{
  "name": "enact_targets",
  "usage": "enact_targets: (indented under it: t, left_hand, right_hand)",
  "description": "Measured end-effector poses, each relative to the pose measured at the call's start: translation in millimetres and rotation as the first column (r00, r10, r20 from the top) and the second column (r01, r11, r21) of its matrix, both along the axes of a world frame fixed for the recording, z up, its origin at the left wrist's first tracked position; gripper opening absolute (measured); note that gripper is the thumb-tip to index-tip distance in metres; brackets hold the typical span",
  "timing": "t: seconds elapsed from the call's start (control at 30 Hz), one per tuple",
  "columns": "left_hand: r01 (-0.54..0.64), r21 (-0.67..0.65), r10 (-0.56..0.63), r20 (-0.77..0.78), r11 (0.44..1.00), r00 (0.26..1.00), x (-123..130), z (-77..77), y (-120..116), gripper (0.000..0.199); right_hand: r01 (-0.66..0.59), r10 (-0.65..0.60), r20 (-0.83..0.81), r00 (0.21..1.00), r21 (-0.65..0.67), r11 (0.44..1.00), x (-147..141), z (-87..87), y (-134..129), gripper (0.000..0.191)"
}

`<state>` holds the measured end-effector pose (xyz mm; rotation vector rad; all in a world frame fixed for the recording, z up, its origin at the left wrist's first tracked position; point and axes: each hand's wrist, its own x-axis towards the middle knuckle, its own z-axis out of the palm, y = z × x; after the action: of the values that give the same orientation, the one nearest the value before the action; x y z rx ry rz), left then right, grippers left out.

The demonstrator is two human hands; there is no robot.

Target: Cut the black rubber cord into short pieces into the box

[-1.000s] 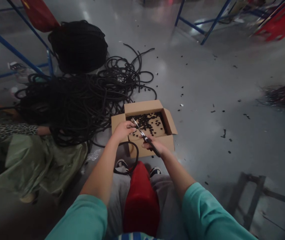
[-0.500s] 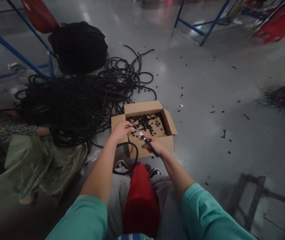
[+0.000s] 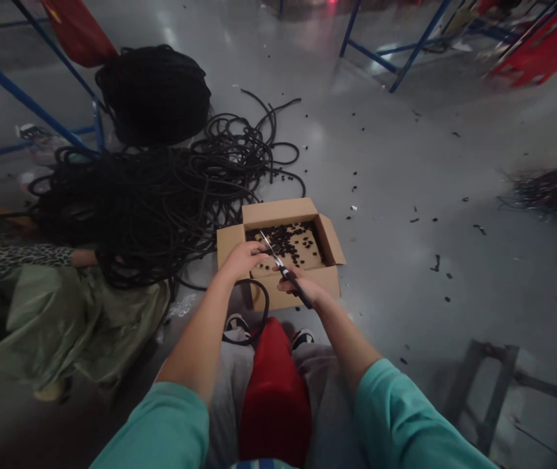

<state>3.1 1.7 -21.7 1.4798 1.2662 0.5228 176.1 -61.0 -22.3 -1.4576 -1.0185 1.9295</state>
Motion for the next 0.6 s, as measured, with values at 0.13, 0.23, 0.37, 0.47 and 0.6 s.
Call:
enact_targets:
  t: [0.13, 0.23, 0.37, 0.47, 0.6]
  left_hand:
    - [-0.066, -0.09, 0.071, 0.056, 0.994, 0.996, 0, 2.3, 0, 0.017]
    - [-0.079, -0.114, 0.091, 0.107, 0.99, 0.99, 0, 4.3, 0, 0.014]
    - [-0.06, -0.108, 0.071, 0.096, 0.992, 0.993, 0, 2.0, 0, 0.016]
    - [-0.052, -0.075, 0.055, 0.046, 0.996, 0.997, -1, -5.2, 1, 0.018]
    - [-0.031, -0.024, 0.029, -0.066, 0.999, 0.997, -2, -11.3, 2, 0.02]
  right_hand:
    - [0.016, -0.016, 0.031, 0.999, 0.011, 1.0, -2, 0.1, 0, 0.051]
    - [0.047, -0.047, 0.003, 0.999, -0.005, 0.999, -3, -2.9, 0, 0.052]
    - [0.062, -0.062, 0.039, 0.997, -0.006, 0.998, -4, -5.1, 1, 0.052]
    - [0.048, -0.049, 0.089, 0.995, 0.008, 0.999, -3, -6.0, 2, 0.05]
    - [0.035, -0.034, 0.106, 0.994, -0.014, 0.999, -1, -6.3, 2, 0.05]
